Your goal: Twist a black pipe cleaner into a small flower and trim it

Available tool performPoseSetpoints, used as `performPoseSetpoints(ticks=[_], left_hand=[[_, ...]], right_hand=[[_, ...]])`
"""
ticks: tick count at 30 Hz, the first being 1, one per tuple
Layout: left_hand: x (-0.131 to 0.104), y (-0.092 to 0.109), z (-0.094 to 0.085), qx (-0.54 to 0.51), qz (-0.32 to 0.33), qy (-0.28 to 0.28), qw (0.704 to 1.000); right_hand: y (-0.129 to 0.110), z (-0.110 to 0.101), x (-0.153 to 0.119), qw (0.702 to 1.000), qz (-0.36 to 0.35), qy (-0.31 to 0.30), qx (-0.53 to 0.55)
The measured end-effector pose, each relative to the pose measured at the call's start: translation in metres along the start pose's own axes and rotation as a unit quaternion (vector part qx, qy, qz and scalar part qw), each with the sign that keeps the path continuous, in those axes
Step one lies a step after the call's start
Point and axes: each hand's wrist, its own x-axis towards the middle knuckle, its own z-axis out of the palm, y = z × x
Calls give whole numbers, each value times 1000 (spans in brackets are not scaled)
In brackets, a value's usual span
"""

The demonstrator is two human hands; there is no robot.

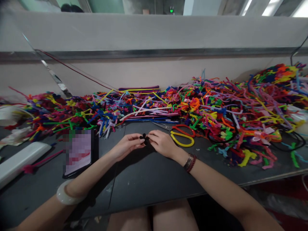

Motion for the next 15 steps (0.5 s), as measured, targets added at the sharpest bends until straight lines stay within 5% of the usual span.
performPoseSetpoints(ticks=[15], left_hand=[[0, 2, -4, 5, -16, 0, 1000]], right_hand=[[-4, -1, -1, 996, 7, 75, 41]])
